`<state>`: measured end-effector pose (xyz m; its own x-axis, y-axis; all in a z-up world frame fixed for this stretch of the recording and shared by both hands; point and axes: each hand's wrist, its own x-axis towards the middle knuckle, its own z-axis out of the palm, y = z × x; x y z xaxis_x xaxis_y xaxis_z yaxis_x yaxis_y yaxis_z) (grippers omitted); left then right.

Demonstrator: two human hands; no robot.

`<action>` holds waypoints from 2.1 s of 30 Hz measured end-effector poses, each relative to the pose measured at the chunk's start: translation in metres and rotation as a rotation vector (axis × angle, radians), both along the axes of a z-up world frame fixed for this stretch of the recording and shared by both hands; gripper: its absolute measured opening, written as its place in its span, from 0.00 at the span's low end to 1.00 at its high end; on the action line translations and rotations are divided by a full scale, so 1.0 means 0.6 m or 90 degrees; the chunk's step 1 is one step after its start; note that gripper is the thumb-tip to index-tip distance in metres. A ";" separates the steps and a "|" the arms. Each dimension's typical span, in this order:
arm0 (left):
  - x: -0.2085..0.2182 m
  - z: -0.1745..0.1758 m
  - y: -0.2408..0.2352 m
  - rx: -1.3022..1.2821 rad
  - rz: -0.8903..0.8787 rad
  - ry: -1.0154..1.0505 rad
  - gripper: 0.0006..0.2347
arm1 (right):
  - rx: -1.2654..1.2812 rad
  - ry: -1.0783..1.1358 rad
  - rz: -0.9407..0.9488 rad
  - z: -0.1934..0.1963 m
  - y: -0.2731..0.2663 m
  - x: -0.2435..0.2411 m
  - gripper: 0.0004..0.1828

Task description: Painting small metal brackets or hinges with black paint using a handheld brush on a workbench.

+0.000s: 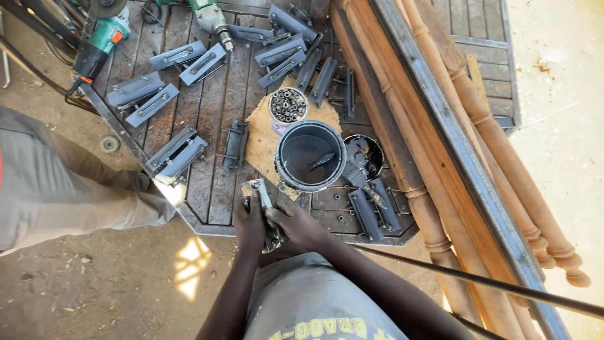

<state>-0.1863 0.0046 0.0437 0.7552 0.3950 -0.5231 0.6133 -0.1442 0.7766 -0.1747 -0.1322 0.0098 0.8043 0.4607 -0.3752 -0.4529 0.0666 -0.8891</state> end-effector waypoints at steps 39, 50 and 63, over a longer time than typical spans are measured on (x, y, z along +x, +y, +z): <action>-0.025 -0.067 0.043 -0.255 0.307 0.231 0.27 | -0.650 -0.315 0.213 0.053 0.042 0.039 0.33; -0.032 -0.044 0.007 -0.394 0.346 0.020 0.14 | -0.628 -0.246 0.263 0.107 0.028 0.015 0.34; -0.045 -0.103 0.005 0.045 0.020 0.044 0.12 | -0.738 -0.443 0.239 0.076 0.023 0.002 0.18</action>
